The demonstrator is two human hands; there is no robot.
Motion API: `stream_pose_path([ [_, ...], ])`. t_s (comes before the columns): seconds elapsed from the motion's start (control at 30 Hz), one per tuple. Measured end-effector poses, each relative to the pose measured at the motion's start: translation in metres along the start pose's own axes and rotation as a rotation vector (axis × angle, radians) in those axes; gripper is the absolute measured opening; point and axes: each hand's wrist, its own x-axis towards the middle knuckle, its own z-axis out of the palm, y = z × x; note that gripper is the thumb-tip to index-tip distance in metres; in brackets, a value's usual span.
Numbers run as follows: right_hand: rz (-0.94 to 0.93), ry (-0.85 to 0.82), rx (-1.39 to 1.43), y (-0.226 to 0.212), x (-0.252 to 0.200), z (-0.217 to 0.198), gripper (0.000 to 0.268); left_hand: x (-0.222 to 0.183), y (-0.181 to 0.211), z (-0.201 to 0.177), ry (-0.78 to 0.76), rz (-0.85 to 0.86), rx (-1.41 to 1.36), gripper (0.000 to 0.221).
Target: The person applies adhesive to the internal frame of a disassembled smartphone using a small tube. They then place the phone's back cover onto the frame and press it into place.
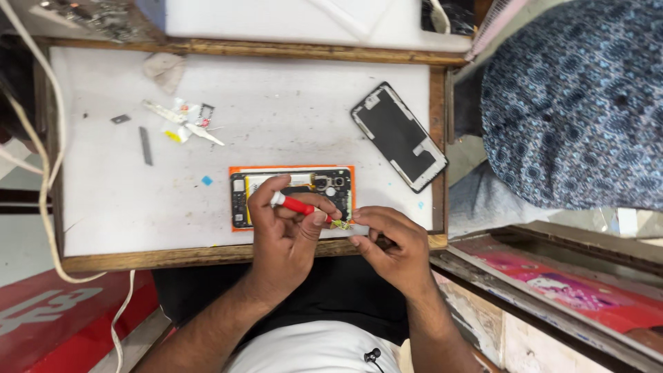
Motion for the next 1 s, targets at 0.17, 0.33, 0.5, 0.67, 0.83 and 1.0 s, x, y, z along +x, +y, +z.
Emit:
stream_pose_path([
  [0.17, 0.023, 0.005, 0.009, 0.004, -0.003, -0.002, 0.019, -0.001, -0.007, 0.006, -0.051, 0.034, 0.046, 0.049],
  [0.33, -0.034, 0.0, -0.016, 0.004, -0.002, 0.0, 0.014, -0.008, -0.009, 0.006, -0.069, 0.109, 0.121, 0.052],
  [0.5, -0.066, 0.0, -0.069, 0.004, -0.001, 0.003, 0.013, -0.011, -0.007, 0.002, -0.12, 0.277, 0.358, 0.053],
  [0.67, -0.091, -0.017, -0.14, 0.004, 0.0, 0.002, 0.014, -0.009, 0.002, 0.002, -0.167, 0.395, 0.497, 0.052],
  [0.83, -0.18, -0.015, -0.23, 0.003, 0.002, 0.003, 0.016, -0.005, 0.012, 0.003, -0.225, 0.537, 0.615, 0.052],
  [1.0, -0.171, -0.021, -0.266, 0.003, 0.0, 0.003, 0.017, -0.004, 0.013, 0.004, -0.226, 0.553, 0.625, 0.052],
])
